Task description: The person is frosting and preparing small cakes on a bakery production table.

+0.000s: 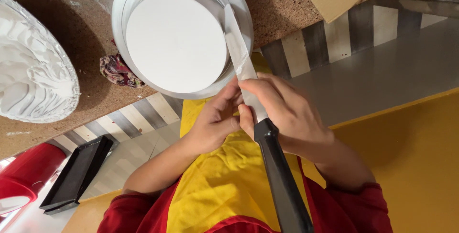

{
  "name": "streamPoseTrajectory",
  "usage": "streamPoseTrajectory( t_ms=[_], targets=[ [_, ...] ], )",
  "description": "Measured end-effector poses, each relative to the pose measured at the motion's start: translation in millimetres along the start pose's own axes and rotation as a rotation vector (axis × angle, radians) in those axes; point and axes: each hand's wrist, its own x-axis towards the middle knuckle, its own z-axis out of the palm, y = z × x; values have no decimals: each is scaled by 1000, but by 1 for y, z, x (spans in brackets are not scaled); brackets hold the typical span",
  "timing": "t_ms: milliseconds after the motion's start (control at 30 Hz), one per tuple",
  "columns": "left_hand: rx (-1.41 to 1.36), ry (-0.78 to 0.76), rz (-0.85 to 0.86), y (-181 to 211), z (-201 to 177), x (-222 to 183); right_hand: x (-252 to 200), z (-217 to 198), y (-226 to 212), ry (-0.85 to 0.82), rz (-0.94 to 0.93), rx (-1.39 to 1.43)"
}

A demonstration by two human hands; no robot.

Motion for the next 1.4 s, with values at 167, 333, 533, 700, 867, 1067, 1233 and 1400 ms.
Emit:
streamPoseTrajectory(
  t_ms=[167,333,533,700,867,1067,1233,1400],
  targets=[
    [-5,6,16,-3,3,0,-3,2,-2,9,13,-11],
    [-18,16,-2,-6,4,-4,-9,6,-4,23,17,12],
    [13,15,-2,-20,3,-10,-21,9,-7,17,34,26],
    [289,2,-4,20,7,-25,-36,0,-22,11,47,23],
    [482,841,629,17,-154,-62,-81,-35,6,28,38,274],
    [217,1117,364,-28,-165,-56,-110,-25,65,261,-115,1068],
    [106,777,410,-94,-132,-60,-100,40,56,264,-318,980],
    [-202,794,521,-140,-286,-89,-49,202,23,-138,162,614]
  ],
)
